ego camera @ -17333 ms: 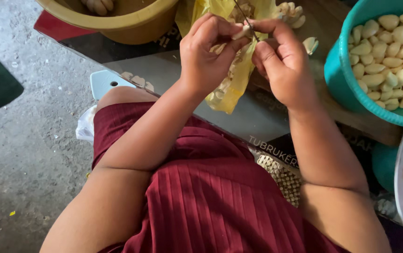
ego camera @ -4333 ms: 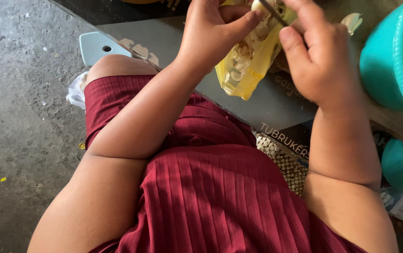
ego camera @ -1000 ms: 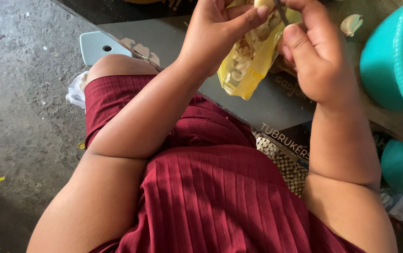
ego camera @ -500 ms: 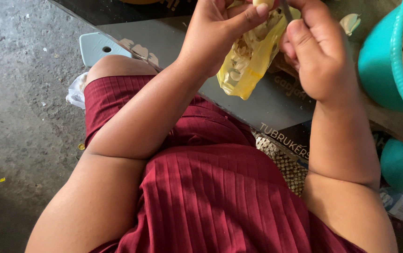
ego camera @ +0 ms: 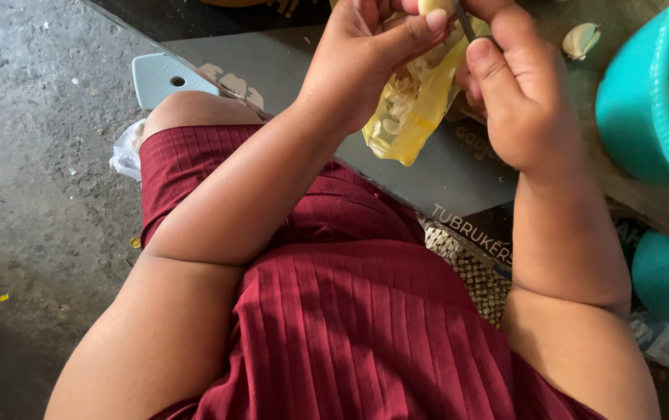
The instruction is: The person sits on the floor and peels garlic cloves using a small knife. They pick cloves from a yellow plastic bag, remove the skins, and place the peeled cloves into a teal bowl. The person continues this process throughout the clip.
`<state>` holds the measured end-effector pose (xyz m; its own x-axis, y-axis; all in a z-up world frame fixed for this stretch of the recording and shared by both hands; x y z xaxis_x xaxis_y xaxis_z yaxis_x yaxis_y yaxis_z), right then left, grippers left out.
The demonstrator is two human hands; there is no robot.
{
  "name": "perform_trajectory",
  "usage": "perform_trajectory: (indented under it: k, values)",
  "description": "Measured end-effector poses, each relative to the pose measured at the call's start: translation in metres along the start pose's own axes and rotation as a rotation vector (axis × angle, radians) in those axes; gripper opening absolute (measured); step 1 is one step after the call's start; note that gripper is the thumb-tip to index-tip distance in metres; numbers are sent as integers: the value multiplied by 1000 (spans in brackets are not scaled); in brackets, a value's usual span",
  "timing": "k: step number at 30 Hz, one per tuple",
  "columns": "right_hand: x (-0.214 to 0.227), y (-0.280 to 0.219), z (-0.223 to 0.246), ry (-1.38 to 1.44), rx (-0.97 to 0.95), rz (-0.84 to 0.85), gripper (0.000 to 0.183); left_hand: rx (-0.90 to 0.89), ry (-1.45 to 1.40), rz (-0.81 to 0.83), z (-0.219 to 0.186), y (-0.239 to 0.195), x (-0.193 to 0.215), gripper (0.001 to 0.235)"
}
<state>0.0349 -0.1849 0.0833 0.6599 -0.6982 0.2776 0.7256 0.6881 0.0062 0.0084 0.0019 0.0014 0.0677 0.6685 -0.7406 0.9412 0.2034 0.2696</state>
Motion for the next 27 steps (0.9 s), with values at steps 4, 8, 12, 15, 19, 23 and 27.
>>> perform_trajectory:
  k: [4,8,12,15,19,23,27]
  values:
    - [3,-1,-4,6,-58,-39,36,-27,55,8,-2,-1,3,22]
    - [11,3,-8,105,-46,53,31,9,39,39,-2,1,8,24]
    - [20,4,-10,256,-139,108,34,39,-4,81,-2,2,11,25]
    - [19,1,-8,166,-92,119,32,47,5,86,-2,2,12,28]
    - [14,-3,-4,12,-21,102,31,7,156,52,-1,0,12,31]
    - [11,-3,0,-124,25,50,32,-23,217,71,-3,0,12,34]
    - [15,1,-5,-37,-19,43,30,39,199,96,-4,3,16,32]
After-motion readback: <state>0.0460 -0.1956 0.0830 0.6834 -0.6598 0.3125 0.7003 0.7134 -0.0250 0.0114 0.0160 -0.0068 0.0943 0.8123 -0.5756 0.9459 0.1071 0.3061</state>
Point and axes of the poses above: each hand's wrist, its own y-axis towards the middle knuckle, its own x-axis out of the back of the hand, z = x × y, the point moved 1 cm from there along y, towards the middle knuckle, and after that the axes turned 6 degrees about -x, right-handed, at the moved point
